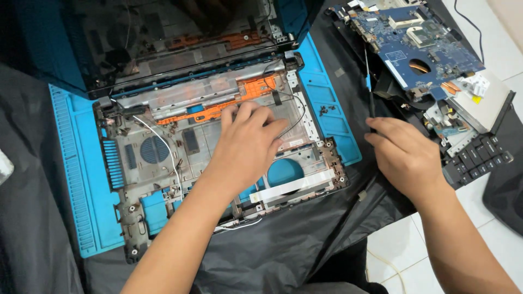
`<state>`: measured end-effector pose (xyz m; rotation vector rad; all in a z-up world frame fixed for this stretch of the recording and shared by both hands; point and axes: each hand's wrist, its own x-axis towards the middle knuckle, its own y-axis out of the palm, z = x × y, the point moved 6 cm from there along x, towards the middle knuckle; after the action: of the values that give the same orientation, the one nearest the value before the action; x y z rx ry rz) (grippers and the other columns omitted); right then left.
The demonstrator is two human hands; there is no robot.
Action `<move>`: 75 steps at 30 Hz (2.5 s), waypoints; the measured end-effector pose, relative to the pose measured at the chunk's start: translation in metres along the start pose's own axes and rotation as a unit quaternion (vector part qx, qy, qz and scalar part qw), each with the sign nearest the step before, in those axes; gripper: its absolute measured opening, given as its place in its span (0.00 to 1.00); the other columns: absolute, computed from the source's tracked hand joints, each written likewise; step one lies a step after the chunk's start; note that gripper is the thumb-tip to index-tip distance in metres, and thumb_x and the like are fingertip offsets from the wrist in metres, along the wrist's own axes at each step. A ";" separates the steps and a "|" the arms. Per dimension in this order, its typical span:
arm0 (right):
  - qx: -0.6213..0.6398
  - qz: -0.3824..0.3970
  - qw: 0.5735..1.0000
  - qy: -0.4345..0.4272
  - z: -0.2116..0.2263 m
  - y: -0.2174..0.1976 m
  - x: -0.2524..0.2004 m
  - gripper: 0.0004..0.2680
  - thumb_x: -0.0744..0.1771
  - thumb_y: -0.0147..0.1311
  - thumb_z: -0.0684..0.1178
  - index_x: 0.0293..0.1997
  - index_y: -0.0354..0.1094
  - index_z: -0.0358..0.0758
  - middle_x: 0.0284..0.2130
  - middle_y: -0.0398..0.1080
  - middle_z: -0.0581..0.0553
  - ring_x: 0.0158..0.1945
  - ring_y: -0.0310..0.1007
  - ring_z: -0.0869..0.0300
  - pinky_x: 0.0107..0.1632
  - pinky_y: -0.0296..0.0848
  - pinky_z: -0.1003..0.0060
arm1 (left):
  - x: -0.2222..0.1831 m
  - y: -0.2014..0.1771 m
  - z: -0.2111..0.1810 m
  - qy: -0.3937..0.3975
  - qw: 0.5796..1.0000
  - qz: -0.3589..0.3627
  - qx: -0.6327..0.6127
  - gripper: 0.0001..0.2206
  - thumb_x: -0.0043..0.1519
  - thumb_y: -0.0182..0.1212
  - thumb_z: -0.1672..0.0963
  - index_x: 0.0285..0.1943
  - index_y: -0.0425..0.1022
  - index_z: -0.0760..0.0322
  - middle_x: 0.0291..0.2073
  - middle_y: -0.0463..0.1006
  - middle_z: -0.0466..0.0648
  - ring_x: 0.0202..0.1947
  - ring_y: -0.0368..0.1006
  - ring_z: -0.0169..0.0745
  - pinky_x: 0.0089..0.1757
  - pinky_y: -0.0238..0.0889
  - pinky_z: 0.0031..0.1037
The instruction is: The person works on a partially disassembled Acer laptop on a repair mat, first pressing and aligning the screen panel and its bezel, then using a screwdriver to work on the screen hinge area. They then lift and reposition the laptop chassis and use the screwdriver to unscrew and adjust components inside the exposed frame.
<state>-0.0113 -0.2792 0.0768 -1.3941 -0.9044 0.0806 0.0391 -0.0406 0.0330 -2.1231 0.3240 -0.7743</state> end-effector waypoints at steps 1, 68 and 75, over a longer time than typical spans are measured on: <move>0.000 0.000 1.000 -0.001 0.001 0.000 0.000 0.08 0.60 0.57 0.30 0.38 0.74 0.32 0.47 0.76 0.40 0.51 0.79 0.48 0.51 0.78 0.59 | -0.001 0.002 0.002 -0.001 1.000 -0.001 0.000 0.14 0.56 0.66 0.57 0.51 0.81 0.58 0.42 0.75 0.44 0.54 0.65 0.48 0.57 0.51 0.50; -0.013 0.296 0.936 0.189 -0.063 0.075 0.066 0.08 0.61 0.58 0.41 0.41 0.72 0.28 0.26 0.74 0.27 0.32 0.77 0.36 0.37 0.77 0.46 | 0.059 0.050 0.022 -0.093 0.988 -0.079 0.091 0.13 0.61 0.60 0.59 0.54 0.81 0.65 0.29 0.81 0.54 0.29 0.78 0.55 0.33 0.71 0.42; -0.021 0.262 0.953 0.149 -0.060 0.077 0.067 0.08 0.61 0.56 0.38 0.41 0.73 0.30 0.25 0.74 0.28 0.32 0.77 0.37 0.37 0.77 0.46 | 0.055 0.055 0.014 -0.044 0.981 -0.034 0.187 0.18 0.56 0.61 0.58 0.56 0.81 0.65 0.29 0.80 0.51 0.30 0.79 0.49 0.31 0.72 0.38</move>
<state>0.1038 -0.2735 0.0487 -1.6053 -0.2724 0.2468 0.0925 -0.0923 0.0057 -1.8129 0.0527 -0.7147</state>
